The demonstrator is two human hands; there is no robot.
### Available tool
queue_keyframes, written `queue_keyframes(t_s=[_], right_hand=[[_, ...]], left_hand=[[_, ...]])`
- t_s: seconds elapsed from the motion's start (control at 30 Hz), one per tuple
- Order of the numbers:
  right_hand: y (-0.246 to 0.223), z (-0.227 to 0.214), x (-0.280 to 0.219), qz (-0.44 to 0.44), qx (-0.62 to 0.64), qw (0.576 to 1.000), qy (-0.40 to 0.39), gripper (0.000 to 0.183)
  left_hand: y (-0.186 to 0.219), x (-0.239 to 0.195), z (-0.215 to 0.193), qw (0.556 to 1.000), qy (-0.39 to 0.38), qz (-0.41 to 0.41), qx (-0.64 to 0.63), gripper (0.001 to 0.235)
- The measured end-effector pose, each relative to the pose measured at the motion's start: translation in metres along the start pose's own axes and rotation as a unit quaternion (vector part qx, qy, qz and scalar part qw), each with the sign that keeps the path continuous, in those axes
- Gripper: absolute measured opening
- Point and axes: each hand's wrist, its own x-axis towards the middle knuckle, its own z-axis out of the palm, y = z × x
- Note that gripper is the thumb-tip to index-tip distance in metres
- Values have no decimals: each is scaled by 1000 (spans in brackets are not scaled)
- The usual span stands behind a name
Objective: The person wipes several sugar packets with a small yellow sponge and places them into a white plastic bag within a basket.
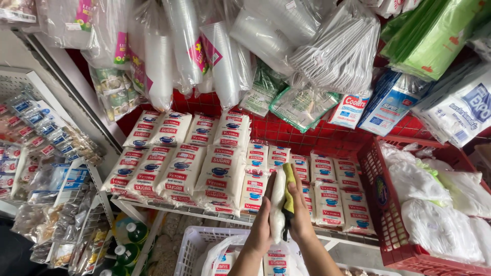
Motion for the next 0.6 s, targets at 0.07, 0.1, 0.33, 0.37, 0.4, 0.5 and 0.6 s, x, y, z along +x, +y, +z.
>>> queue_keyframes(t_s=[0.07, 0.1, 0.33, 0.37, 0.4, 0.5, 0.6], right_hand=[[9, 2, -14, 23, 61, 998, -9, 69], [15, 2, -22, 45, 122, 991, -18, 71], [32, -19, -38, 175, 224, 959, -21, 75], [28, -20, -36, 169, 216, 961, -20, 73], [23, -21, -35, 164, 208, 964, -17, 73], [52, -52, -27, 170, 271, 947, -28, 68], [62, -58, -27, 196, 351, 915, -36, 62]], left_hand=[[22, 4, 15, 985, 3, 65, 162, 72], [32, 5, 22, 939, 6, 126, 320, 75], [31, 1, 22, 698, 58, 100, 707, 72], [33, 1, 22, 732, 37, 97, 673, 73], [35, 1, 23, 766, 15, 94, 636, 74], [61, 8, -2, 919, -15, 78, 387, 76], [45, 20, -28, 988, 71, 37, 129, 71]])
